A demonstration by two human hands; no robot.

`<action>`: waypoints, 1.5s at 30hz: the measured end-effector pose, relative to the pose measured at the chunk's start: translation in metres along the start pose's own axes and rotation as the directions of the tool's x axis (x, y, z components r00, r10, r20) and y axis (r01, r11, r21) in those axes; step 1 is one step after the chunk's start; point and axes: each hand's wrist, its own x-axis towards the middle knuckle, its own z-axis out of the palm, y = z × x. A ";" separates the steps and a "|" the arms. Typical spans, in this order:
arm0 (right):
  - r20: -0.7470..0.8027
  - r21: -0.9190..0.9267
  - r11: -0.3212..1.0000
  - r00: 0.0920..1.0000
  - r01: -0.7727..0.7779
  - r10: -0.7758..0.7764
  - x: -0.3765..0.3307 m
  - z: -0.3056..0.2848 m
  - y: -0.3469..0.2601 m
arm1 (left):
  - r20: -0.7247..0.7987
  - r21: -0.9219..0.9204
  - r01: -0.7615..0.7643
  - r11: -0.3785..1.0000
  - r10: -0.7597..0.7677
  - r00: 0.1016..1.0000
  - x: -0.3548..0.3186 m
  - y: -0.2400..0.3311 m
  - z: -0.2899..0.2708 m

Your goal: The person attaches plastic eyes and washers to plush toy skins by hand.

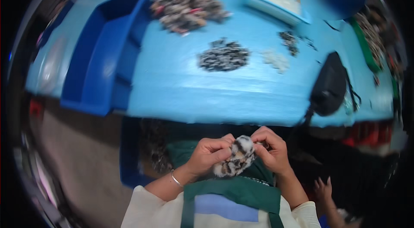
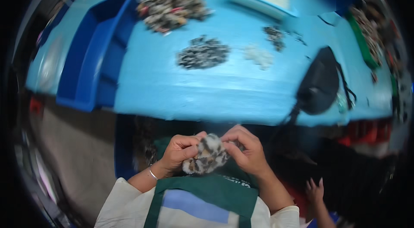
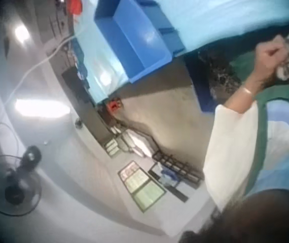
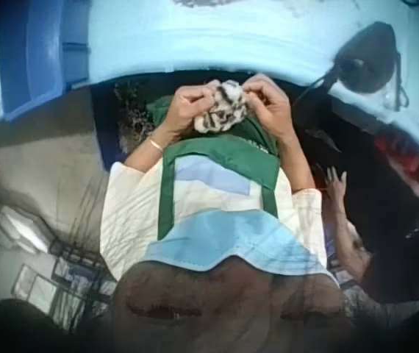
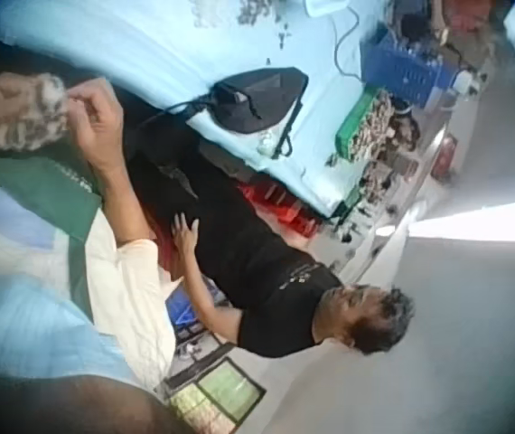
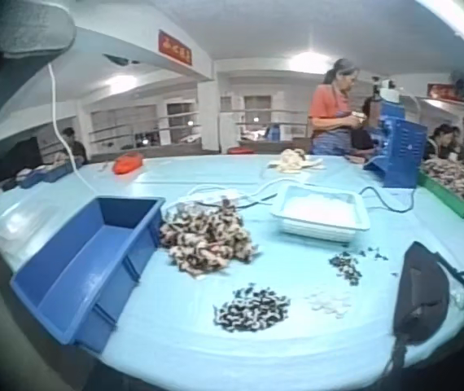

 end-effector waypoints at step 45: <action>0.049 0.580 0.790 0.976 -0.201 0.213 -0.009 -0.016 0.006 | -0.056 -0.151 0.000 0.988 -0.009 0.998 0.040 -0.005 0.031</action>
